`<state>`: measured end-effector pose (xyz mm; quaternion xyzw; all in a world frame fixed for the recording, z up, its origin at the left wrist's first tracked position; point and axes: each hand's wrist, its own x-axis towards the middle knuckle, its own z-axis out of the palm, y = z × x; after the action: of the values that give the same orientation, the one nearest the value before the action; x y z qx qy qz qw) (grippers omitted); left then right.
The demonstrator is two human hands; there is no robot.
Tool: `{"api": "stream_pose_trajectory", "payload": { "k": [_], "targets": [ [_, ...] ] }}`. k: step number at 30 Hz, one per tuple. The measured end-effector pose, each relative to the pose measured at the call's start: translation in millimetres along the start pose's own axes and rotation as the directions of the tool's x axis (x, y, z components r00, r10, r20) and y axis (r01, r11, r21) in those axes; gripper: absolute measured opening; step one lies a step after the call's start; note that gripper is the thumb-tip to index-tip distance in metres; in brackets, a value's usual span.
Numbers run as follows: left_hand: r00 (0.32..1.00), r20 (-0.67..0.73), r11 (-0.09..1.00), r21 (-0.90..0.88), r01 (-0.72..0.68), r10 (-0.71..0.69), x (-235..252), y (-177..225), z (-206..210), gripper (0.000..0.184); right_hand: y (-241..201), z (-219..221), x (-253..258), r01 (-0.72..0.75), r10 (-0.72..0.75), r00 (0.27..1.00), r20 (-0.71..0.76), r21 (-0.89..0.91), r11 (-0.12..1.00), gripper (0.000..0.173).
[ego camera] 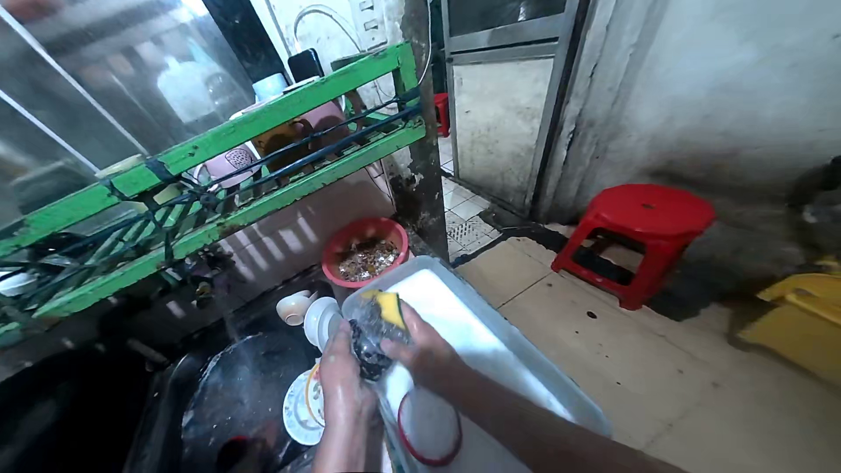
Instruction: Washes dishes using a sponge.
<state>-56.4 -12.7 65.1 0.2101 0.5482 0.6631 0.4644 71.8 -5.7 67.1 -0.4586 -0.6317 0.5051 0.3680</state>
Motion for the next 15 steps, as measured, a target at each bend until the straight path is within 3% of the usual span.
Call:
{"api": "stream_pose_trajectory", "payload": {
  "k": [2,4,6,8,9,12,15],
  "targets": [
    [1.000,0.016,0.998,0.055,-0.002,0.001,0.2,-4.8,1.1,0.033,6.7,-15.3,20.0,-0.134,0.132,0.991,0.029,0.089,0.987,0.066],
    [1.000,0.004,0.999,0.052,-0.012,0.012,-0.8,-7.2,3.4,0.032,4.0,-16.1,18.9,-0.140,0.140,0.990,0.004,0.028,0.990,0.064],
    [1.000,0.000,1.000,-0.007,-0.003,0.003,-1.1,-4.8,2.7,0.032,-0.7,-2.6,-1.4,0.039,-0.052,0.997,-0.063,-0.194,0.980,0.062],
    [0.998,0.019,0.995,-0.076,0.067,-0.065,-0.9,1.1,2.0,0.032,7.2,8.5,-8.8,0.281,-0.363,0.922,-0.134,-0.412,0.867,0.060],
    [0.994,0.034,0.991,-0.080,0.103,-0.101,-1.3,3.2,1.0,0.032,9.7,5.4,-7.8,0.300,-0.374,0.922,-0.097,-0.428,0.852,0.060],
    [0.998,0.066,0.998,0.057,0.018,-0.022,1.7,3.2,1.7,0.032,7.2,-11.6,10.0,0.034,-0.031,0.999,0.018,-0.182,0.983,0.063],
    [0.970,0.065,0.929,0.280,-0.243,0.235,-3.0,-4.1,5.6,0.030,11.6,-2.9,20.1,-0.217,0.236,0.970,-0.056,0.230,0.949,0.061]
  ]
}}
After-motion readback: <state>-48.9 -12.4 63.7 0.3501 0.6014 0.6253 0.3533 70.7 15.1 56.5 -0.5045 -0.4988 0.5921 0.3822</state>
